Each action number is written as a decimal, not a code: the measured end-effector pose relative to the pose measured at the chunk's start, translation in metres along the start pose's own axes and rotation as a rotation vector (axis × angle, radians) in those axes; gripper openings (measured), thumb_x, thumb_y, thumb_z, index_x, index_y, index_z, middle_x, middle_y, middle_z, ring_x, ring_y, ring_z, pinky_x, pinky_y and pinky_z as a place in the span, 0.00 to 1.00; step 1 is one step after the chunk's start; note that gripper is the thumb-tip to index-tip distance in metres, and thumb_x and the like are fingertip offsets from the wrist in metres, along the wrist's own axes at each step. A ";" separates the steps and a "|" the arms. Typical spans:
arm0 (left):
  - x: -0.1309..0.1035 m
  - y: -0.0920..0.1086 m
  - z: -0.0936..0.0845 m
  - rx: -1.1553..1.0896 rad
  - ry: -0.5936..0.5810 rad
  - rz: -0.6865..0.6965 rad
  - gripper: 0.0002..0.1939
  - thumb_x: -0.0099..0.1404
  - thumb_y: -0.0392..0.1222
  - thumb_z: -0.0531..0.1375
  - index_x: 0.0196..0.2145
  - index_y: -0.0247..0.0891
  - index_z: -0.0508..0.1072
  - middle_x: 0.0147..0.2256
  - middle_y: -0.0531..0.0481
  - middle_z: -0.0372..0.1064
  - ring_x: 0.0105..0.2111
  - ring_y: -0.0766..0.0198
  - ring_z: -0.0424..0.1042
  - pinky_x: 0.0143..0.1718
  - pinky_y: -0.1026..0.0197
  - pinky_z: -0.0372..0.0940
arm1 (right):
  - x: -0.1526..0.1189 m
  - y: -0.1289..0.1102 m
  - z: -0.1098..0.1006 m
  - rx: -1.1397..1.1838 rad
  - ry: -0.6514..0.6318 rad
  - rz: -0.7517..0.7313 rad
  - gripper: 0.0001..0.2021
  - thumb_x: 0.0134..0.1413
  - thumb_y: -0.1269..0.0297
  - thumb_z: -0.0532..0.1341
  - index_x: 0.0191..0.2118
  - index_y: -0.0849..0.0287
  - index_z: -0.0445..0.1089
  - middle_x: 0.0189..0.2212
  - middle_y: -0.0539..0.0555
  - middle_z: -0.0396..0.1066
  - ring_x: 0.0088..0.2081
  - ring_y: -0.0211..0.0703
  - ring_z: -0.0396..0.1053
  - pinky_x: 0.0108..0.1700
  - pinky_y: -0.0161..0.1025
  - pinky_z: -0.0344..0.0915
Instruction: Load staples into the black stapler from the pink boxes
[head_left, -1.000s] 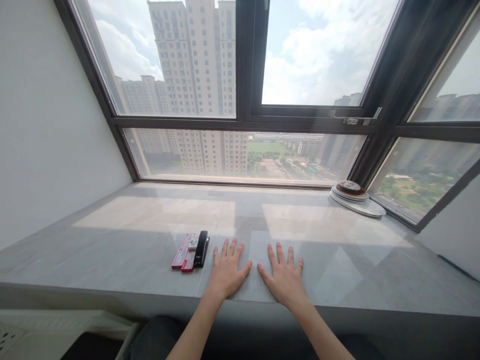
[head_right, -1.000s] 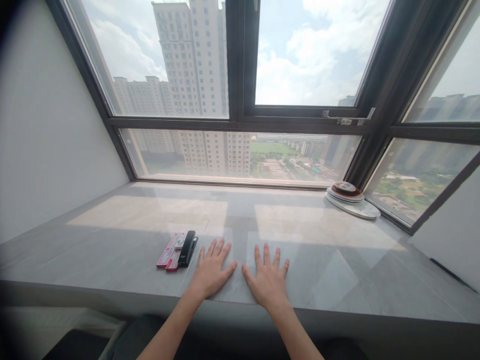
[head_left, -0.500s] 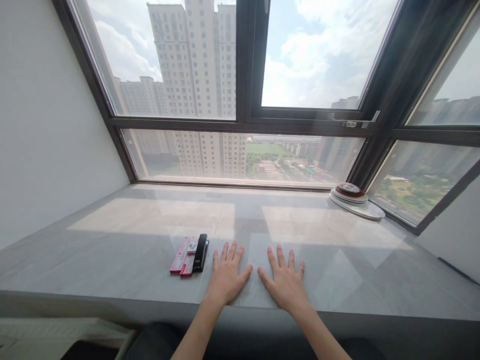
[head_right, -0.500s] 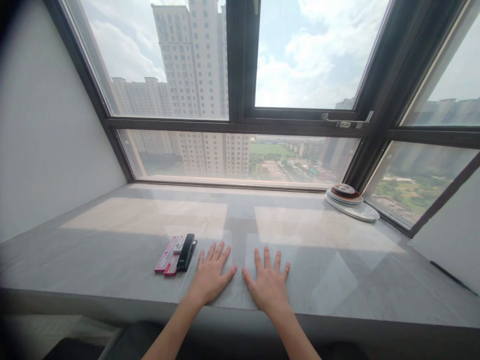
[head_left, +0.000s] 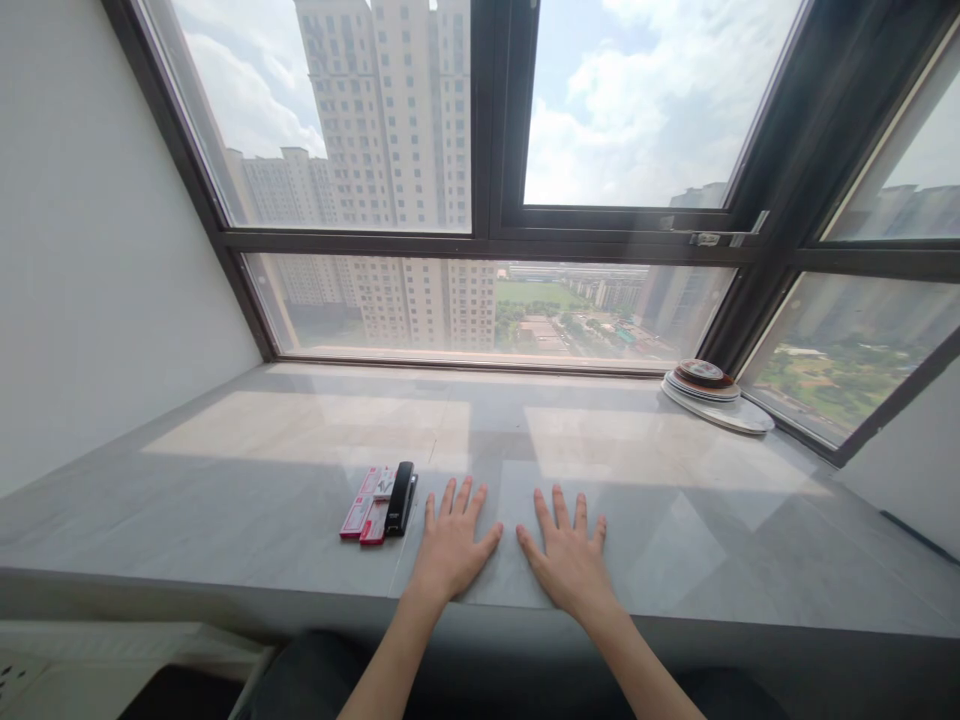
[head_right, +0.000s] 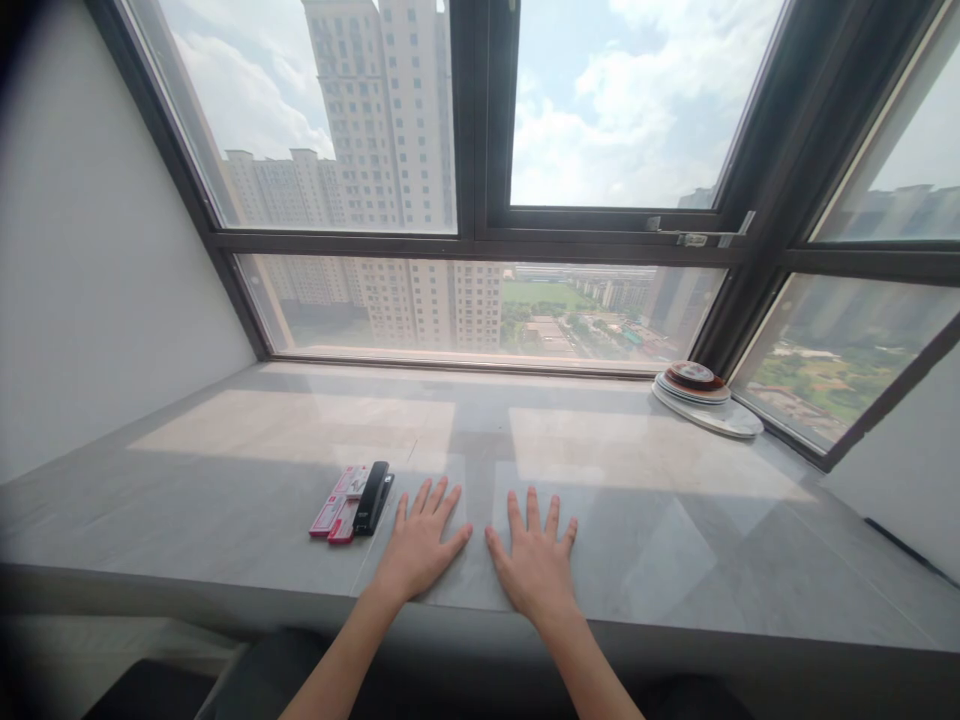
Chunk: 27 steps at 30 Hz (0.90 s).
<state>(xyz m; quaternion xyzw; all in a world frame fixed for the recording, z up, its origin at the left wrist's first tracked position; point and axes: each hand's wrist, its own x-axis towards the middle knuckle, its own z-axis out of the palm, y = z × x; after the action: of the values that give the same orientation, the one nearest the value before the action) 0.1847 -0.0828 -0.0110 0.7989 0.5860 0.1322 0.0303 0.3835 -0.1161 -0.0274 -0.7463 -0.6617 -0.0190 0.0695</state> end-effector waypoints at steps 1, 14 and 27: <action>0.000 0.000 0.000 0.002 -0.002 -0.002 0.35 0.71 0.64 0.45 0.71 0.53 0.49 0.72 0.53 0.39 0.72 0.48 0.34 0.69 0.38 0.31 | 0.000 0.000 0.000 0.001 0.001 0.000 0.38 0.65 0.35 0.39 0.74 0.48 0.43 0.74 0.55 0.33 0.71 0.68 0.24 0.64 0.70 0.23; 0.000 -0.003 0.004 -0.003 0.023 0.011 0.35 0.70 0.64 0.44 0.70 0.52 0.50 0.72 0.54 0.39 0.72 0.51 0.35 0.70 0.40 0.32 | 0.000 -0.001 0.002 -0.005 0.019 0.002 0.38 0.65 0.36 0.40 0.74 0.49 0.42 0.74 0.55 0.32 0.71 0.68 0.24 0.64 0.71 0.22; -0.001 -0.004 0.006 -0.017 0.030 0.014 0.35 0.70 0.66 0.44 0.70 0.53 0.50 0.72 0.54 0.39 0.72 0.51 0.35 0.70 0.40 0.30 | 0.001 -0.001 0.001 -0.018 -0.007 0.014 0.37 0.65 0.36 0.42 0.74 0.49 0.42 0.74 0.54 0.31 0.71 0.68 0.23 0.64 0.71 0.22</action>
<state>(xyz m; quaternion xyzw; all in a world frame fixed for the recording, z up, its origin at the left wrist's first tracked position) 0.1822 -0.0815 -0.0174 0.8006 0.5797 0.1493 0.0271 0.3826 -0.1152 -0.0287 -0.7517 -0.6564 -0.0217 0.0606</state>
